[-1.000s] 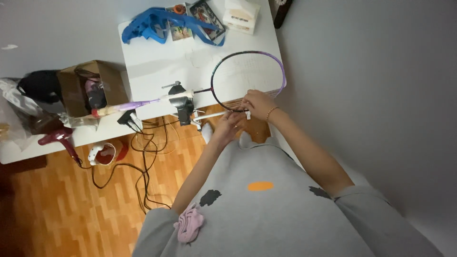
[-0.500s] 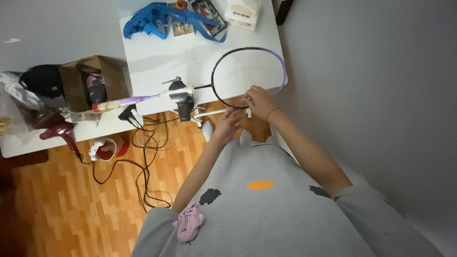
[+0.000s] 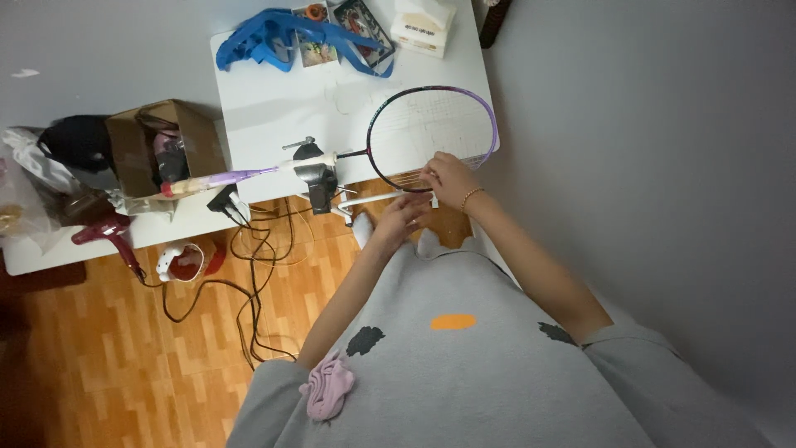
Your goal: Applying grip tape to the handle and shaft of a clamped badminton racket.
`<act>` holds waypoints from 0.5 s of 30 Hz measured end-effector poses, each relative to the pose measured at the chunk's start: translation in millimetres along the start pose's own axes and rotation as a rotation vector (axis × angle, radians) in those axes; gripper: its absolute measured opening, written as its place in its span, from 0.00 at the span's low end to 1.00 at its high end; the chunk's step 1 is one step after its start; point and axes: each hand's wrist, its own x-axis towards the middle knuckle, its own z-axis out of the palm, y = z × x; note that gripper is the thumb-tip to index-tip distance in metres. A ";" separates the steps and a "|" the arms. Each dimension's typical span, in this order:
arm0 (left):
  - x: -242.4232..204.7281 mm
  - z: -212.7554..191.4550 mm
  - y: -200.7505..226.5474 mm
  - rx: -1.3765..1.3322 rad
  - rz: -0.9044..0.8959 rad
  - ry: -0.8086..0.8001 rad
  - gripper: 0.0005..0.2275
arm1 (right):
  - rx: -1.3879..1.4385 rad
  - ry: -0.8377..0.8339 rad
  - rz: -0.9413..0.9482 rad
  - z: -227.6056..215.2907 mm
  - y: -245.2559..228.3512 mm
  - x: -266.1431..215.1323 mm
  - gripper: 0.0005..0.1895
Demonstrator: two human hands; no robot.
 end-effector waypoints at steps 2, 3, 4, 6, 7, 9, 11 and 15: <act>0.8 0.0 0.6 0.004 -0.007 0.008 0.16 | -0.013 0.006 0.005 -0.3 -0.4 0.0 0.10; 1.3 -0.3 -0.1 0.007 -0.014 0.016 0.16 | -0.026 0.011 0.011 0.4 -0.1 -0.3 0.09; 2.2 -1.0 -1.0 0.008 -0.015 0.016 0.16 | -0.025 0.011 0.011 3.8 1.9 0.5 0.09; 4.2 -1.8 -1.7 -0.037 0.007 -0.020 0.18 | -0.044 -0.007 0.028 9.1 5.8 2.5 0.09; 3.4 -0.2 -0.1 -0.037 0.006 -0.020 0.18 | -0.044 -0.008 0.029 6.8 5.0 2.1 0.09; 1.0 2.2 1.8 -0.014 0.003 0.015 0.17 | -0.037 -0.014 0.017 3.7 2.9 0.3 0.09; 5.9 -0.3 -2.6 -0.021 -0.007 0.023 0.17 | -0.039 -0.007 -0.011 8.3 7.9 1.8 0.09; 4.6 0.9 0.7 -0.086 0.016 -0.015 0.20 | -0.043 -0.009 -0.057 10.6 11.8 1.9 0.10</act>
